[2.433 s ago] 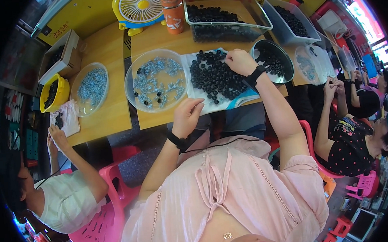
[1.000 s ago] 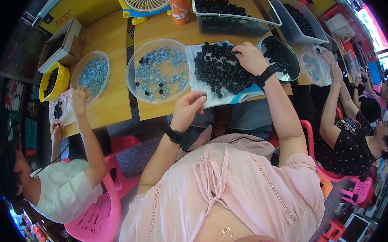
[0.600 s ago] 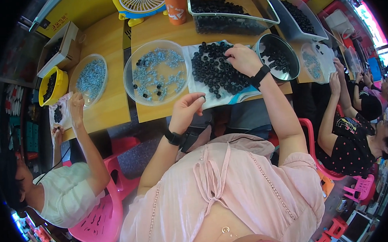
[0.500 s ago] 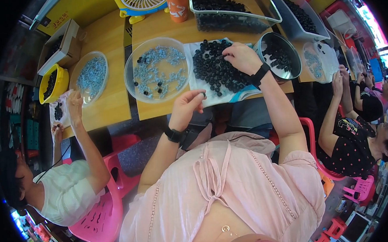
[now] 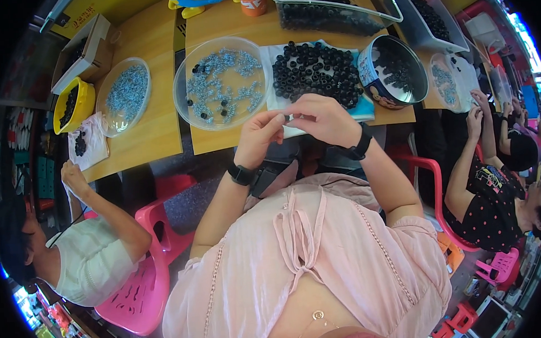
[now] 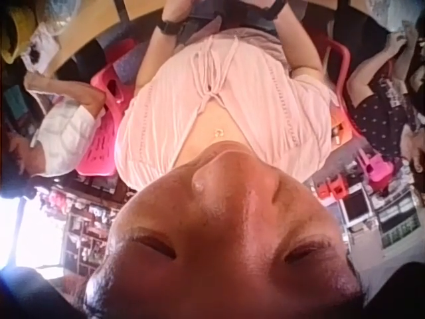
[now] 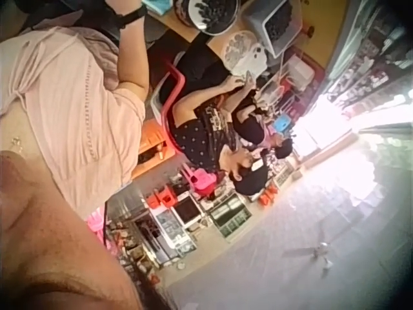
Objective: The person sorts small black and blue plastic components by hand, inspecting them at a workbench.
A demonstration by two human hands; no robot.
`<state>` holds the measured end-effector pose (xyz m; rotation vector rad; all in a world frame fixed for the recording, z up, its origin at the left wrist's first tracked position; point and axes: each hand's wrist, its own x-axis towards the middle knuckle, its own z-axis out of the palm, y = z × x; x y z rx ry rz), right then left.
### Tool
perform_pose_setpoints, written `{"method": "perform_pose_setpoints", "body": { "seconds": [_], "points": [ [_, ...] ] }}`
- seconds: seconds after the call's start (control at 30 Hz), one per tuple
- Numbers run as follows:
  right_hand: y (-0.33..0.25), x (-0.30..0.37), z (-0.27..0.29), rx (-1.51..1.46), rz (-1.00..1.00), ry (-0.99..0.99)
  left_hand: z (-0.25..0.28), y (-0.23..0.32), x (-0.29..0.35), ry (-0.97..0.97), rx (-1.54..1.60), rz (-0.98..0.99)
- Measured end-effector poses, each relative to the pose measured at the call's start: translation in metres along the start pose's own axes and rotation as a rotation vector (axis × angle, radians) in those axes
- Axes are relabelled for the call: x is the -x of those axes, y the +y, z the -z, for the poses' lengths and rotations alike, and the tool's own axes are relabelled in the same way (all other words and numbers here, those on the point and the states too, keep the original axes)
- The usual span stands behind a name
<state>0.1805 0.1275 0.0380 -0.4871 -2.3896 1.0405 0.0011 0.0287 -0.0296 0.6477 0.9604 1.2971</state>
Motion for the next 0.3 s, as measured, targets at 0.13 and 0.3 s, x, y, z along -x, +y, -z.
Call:
{"method": "perform_pose_setpoints", "body": {
  "seconds": [0.13, 0.3],
  "points": [
    [0.0011, 0.0082, -0.0083, 0.001, -0.058, 0.104, -0.0005, 0.002, 0.0008, -0.012, -0.039, -0.007],
    [-0.0026, 0.012, -0.0081, -0.038, -0.108, 0.133, 0.0006, 0.0026, 0.0024, -0.084, 0.063, -0.01]
  ]
}}
